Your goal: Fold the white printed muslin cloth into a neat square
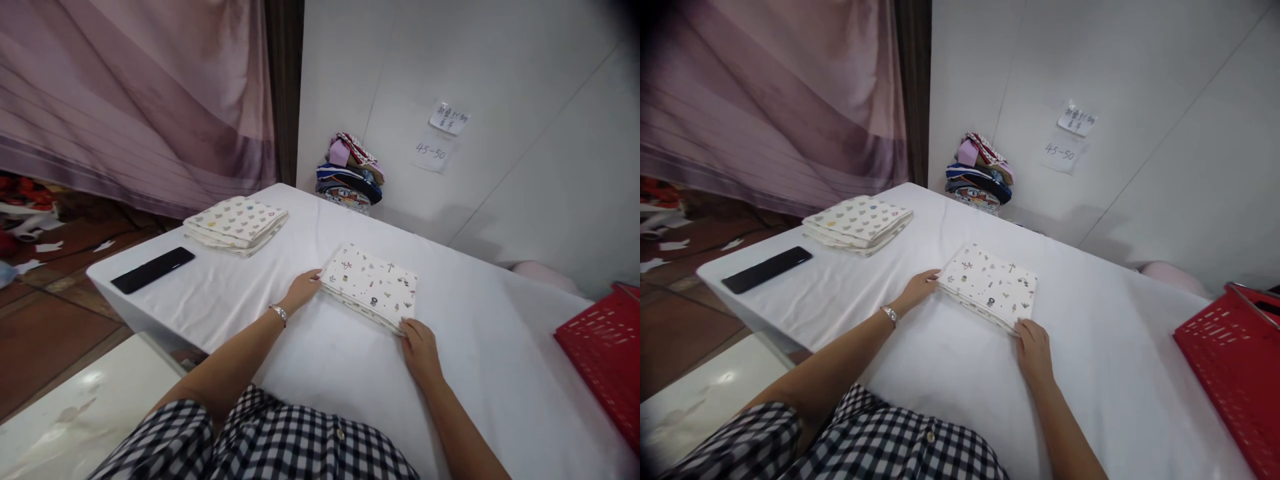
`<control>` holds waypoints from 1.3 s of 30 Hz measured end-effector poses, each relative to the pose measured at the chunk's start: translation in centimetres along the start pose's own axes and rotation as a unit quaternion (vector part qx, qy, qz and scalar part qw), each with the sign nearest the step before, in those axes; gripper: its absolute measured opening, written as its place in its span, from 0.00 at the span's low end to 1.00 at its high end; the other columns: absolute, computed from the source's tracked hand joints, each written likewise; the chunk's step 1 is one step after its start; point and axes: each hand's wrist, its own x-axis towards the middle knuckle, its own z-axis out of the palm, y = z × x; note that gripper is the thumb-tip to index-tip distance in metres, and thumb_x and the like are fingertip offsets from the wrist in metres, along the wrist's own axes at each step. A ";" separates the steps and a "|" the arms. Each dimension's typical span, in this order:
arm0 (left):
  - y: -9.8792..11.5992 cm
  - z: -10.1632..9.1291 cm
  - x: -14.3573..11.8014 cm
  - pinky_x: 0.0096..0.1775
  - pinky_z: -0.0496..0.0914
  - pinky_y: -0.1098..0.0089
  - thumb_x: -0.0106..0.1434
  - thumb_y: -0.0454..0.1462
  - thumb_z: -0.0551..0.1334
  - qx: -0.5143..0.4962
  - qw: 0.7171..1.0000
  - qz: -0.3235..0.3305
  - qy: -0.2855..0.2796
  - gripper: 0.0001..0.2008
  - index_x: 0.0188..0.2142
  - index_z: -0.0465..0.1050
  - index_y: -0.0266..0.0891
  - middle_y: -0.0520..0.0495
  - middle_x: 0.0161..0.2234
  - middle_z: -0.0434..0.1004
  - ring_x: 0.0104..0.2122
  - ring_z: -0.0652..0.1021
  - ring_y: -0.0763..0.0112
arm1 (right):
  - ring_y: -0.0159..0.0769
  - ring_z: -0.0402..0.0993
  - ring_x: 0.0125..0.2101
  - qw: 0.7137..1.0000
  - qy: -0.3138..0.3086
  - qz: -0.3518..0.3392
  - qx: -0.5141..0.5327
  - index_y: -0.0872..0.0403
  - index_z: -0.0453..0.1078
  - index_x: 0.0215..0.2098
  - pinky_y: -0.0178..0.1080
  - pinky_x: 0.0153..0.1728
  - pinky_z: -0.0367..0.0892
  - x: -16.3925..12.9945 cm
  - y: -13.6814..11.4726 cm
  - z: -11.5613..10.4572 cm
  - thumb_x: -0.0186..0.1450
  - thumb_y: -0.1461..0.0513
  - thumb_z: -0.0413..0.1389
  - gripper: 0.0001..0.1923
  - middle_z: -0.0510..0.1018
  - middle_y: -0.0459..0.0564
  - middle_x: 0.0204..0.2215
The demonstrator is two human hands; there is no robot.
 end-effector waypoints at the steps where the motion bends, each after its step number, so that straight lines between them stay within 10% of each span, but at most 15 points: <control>1: 0.3 0.1 0.1 0.38 0.67 0.73 0.60 0.42 0.57 0.009 1.000 -0.003 0.002 0.18 0.50 0.72 0.44 0.51 0.44 0.78 0.36 0.76 0.70 | 0.44 0.67 0.48 1.000 0.004 0.001 -0.004 0.53 0.68 0.47 0.48 0.47 0.62 0.0 -0.1 0.0 0.63 0.67 0.46 0.15 0.73 0.56 0.46; 14: 2.1 3.2 -5.7 0.29 0.60 0.71 0.58 0.41 0.57 0.087 0.994 0.024 -0.054 0.07 0.28 0.66 0.40 0.50 0.29 0.75 0.30 0.73 0.69 | 0.41 0.70 0.48 0.994 -0.031 0.063 -0.081 0.54 0.70 0.42 0.50 0.54 0.52 -0.8 4.3 -2.0 0.59 0.69 0.45 0.17 0.76 0.53 0.46; 27: 2.7 3.2 -5.7 0.33 0.64 0.69 0.56 0.39 0.59 0.051 0.997 -0.031 -0.056 0.08 0.36 0.64 0.40 0.48 0.34 0.75 0.33 0.74 0.67 | 0.45 0.59 0.59 0.994 -0.101 0.025 0.036 0.53 0.67 0.54 0.52 0.58 0.50 5.3 -5.1 1.1 0.68 0.56 0.46 0.20 0.68 0.55 0.56; 39: 3.0 2.8 -1.8 0.30 0.66 0.71 0.57 0.49 0.61 -0.095 0.987 -0.110 -0.068 0.23 0.46 0.66 0.36 0.46 0.31 0.77 0.26 0.75 0.69 | 0.44 0.54 0.62 0.992 -0.124 -0.006 -0.017 0.53 0.58 0.62 0.51 0.60 0.48 3.8 -5.1 2.5 0.68 0.56 0.47 0.25 0.62 0.55 0.61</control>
